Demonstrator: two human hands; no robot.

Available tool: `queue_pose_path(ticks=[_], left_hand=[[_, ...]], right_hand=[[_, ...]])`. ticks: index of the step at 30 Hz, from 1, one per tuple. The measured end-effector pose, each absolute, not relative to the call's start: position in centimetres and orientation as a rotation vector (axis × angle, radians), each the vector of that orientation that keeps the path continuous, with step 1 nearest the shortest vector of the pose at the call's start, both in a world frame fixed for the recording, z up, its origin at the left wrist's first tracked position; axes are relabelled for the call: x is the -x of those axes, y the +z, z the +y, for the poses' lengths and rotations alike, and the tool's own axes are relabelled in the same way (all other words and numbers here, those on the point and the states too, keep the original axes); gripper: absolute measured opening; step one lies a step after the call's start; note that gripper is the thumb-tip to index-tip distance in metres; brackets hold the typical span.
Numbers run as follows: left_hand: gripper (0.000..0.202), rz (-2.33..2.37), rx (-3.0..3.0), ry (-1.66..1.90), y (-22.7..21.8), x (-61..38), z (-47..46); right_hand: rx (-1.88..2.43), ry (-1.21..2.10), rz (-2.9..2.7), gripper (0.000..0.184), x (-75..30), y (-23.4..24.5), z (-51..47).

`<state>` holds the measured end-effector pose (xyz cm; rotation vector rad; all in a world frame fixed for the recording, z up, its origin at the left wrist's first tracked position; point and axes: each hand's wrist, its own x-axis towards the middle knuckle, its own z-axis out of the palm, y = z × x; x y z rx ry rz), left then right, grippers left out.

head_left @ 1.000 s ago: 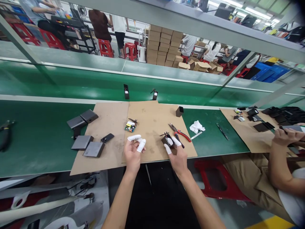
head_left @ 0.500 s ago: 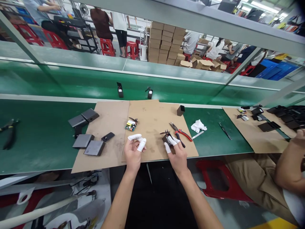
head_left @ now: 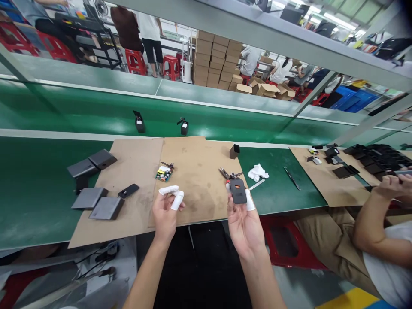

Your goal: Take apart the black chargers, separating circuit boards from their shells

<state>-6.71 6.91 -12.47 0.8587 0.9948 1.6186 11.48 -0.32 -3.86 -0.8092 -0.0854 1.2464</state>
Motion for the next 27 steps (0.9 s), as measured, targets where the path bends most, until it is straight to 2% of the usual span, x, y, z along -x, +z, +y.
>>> queue_pose_path(ticks=[3,6,7,9,11,12,13,15,18,22,27], left_hand=[[0.034,1.026,-0.845,1.673,-11.4,7.2,6.6],[0.028,0.977,-0.781,1.696,-11.1,7.0,2.0],[0.028,0.894,-0.763,1.561,-11.5,6.4,-0.4],[0.042,0.629,-0.754,0.987,-13.1,4.3,-5.7],[0.045,0.44,-0.712,0.402,-15.8,1.4,-9.5],[0.046,0.376,-0.679,0.192,-17.3,0.0,-10.2],[0.049,0.364,-0.65,0.139,-18.8,-1.0,-10.1],[0.048,0.402,-0.591,0.191,-21.4,-1.6,-7.4],[0.038,0.546,-0.488,0.452,-23.6,0.9,-1.8],[0.036,0.695,-0.415,0.709,-23.8,3.6,-0.6],[0.025,0.811,-0.447,0.805,-23.6,1.0,-2.6]], right_hand=[[0.811,1.231,-0.091,0.024,-11.9,-3.2,-0.2],[0.843,1.13,-0.154,0.027,-13.0,-3.4,-0.3],[0.86,1.107,-0.173,0.029,-13.4,-3.6,-0.5],[0.9,1.075,-0.199,0.03,-14.4,-4.2,-0.8],[0.928,1.057,-0.21,0.027,-15.1,-4.8,-1.3],[0.936,1.051,-0.213,0.025,-15.4,-5.0,-1.7],[0.941,1.045,-0.216,0.024,-15.6,-5.2,-2.0],[0.951,1.026,-0.215,0.024,-15.8,-5.5,-2.8],[0.97,0.993,-0.208,0.024,-16.0,-5.6,-4.3],[0.98,0.943,-0.224,0.027,-16.3,-5.7,-5.5],[0.986,0.947,-0.257,0.032,-16.1,-5.7,-5.5]])
